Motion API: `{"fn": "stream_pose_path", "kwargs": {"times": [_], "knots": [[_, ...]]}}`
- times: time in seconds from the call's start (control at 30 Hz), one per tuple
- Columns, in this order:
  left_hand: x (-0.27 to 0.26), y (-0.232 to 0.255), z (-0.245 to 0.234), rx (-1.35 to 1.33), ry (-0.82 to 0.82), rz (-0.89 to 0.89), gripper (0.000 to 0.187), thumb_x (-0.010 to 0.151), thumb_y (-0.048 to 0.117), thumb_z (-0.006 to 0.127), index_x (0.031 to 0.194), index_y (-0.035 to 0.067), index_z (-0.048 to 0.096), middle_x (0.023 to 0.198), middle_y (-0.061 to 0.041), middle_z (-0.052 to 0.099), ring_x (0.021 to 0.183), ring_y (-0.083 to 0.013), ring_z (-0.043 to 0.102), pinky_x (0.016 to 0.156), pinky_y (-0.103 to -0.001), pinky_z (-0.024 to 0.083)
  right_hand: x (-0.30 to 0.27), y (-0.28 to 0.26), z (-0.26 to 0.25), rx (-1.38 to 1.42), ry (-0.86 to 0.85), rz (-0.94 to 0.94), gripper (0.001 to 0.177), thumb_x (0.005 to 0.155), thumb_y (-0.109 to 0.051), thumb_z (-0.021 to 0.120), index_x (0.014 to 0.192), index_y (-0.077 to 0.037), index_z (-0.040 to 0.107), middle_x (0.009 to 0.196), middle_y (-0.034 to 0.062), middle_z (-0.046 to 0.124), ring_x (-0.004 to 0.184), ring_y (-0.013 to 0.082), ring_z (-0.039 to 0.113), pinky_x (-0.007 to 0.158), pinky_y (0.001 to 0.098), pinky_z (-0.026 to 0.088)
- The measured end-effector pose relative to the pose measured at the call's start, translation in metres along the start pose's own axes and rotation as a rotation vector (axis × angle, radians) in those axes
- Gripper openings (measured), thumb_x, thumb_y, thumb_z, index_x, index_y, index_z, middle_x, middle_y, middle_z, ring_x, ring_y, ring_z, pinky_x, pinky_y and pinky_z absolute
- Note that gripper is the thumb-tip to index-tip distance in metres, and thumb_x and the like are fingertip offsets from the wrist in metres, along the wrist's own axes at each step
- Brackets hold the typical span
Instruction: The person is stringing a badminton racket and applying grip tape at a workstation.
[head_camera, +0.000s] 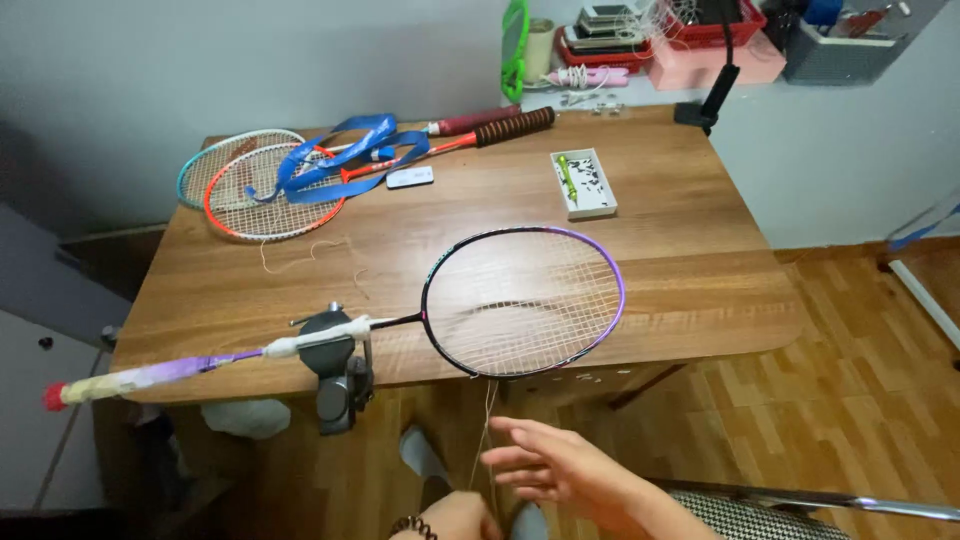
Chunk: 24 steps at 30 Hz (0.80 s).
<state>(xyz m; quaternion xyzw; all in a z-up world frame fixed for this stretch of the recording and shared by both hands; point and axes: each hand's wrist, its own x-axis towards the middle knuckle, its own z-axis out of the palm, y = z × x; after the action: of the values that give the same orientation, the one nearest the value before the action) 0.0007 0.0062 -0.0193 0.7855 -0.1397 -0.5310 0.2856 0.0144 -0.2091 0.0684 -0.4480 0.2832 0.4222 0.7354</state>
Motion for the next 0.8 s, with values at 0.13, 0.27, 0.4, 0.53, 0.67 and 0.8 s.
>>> {"fn": "stream_pose_path", "kwargs": {"times": [0.13,0.27,0.4,0.53,0.67,0.8], "knots": [[-0.008,0.001,-0.005,0.049,-0.035,-0.014,0.022,0.082,0.028,0.08,0.097,0.012,0.082,0.095,-0.013,0.077,0.093,-0.023,0.075,0.087,-0.034,0.056,0.006,0.011,0.002,0.138,-0.158,-0.013,0.057,0.095,-0.037,0.057,0.147,-0.012,0.051,0.103,0.0051,0.081,0.092,0.016,0.072,0.083,0.0318,0.057],[-0.001,-0.012,-0.011,0.064,-0.041,-0.003,0.022,0.083,0.027,0.08,0.098,0.01,0.081,0.093,-0.013,0.077,0.091,-0.0229,0.074,0.087,-0.033,0.056,0.057,0.038,-0.032,0.221,-0.216,-0.258,0.046,0.1,-0.033,0.062,0.139,-0.01,0.056,0.071,-0.0008,0.061,0.068,0.0117,0.061,0.067,0.0284,0.052],[-0.003,-0.016,-0.011,-0.189,-0.065,0.013,0.028,0.088,0.027,0.079,0.109,0.009,0.083,0.095,-0.009,0.08,0.084,-0.0138,0.073,0.081,-0.028,0.057,0.027,0.029,-0.02,-0.121,-0.062,-0.307,0.03,0.101,-0.029,0.064,0.119,-0.007,0.074,0.063,-0.0068,0.047,0.057,0.0046,0.044,0.053,0.0225,0.038],[-0.022,0.004,-0.025,-0.541,-0.071,0.106,0.057,0.08,0.012,0.073,0.138,0.015,0.07,0.102,-0.002,0.077,0.074,-0.0074,0.066,0.068,-0.027,0.056,0.021,0.047,-0.024,-0.36,-0.181,-0.307,0.024,0.101,-0.029,0.062,0.107,-0.007,0.071,0.062,-0.0029,0.054,0.058,0.0088,0.051,0.055,0.0251,0.045],[-0.053,0.059,-0.059,-1.106,0.002,0.128,0.059,0.087,0.011,0.062,0.146,0.012,0.056,0.107,0.002,0.081,0.057,-0.0068,0.054,0.05,-0.025,0.047,0.006,0.052,-0.019,-0.884,-0.333,-0.341,0.019,0.102,-0.022,0.064,0.103,-0.004,0.071,0.077,0.0002,0.066,0.072,0.0123,0.063,0.068,0.03,0.051],[-0.037,0.052,-0.054,-1.205,0.092,0.137,0.031,0.105,0.038,0.055,0.113,0.009,0.065,0.063,0.009,0.041,0.048,-0.0042,0.036,0.042,-0.022,0.033,0.006,0.063,-0.015,-1.213,-0.271,-0.14,0.015,0.101,-0.019,0.065,0.105,-0.006,0.071,0.09,0.0076,0.072,0.087,0.0182,0.066,0.082,0.0365,0.054]]}}
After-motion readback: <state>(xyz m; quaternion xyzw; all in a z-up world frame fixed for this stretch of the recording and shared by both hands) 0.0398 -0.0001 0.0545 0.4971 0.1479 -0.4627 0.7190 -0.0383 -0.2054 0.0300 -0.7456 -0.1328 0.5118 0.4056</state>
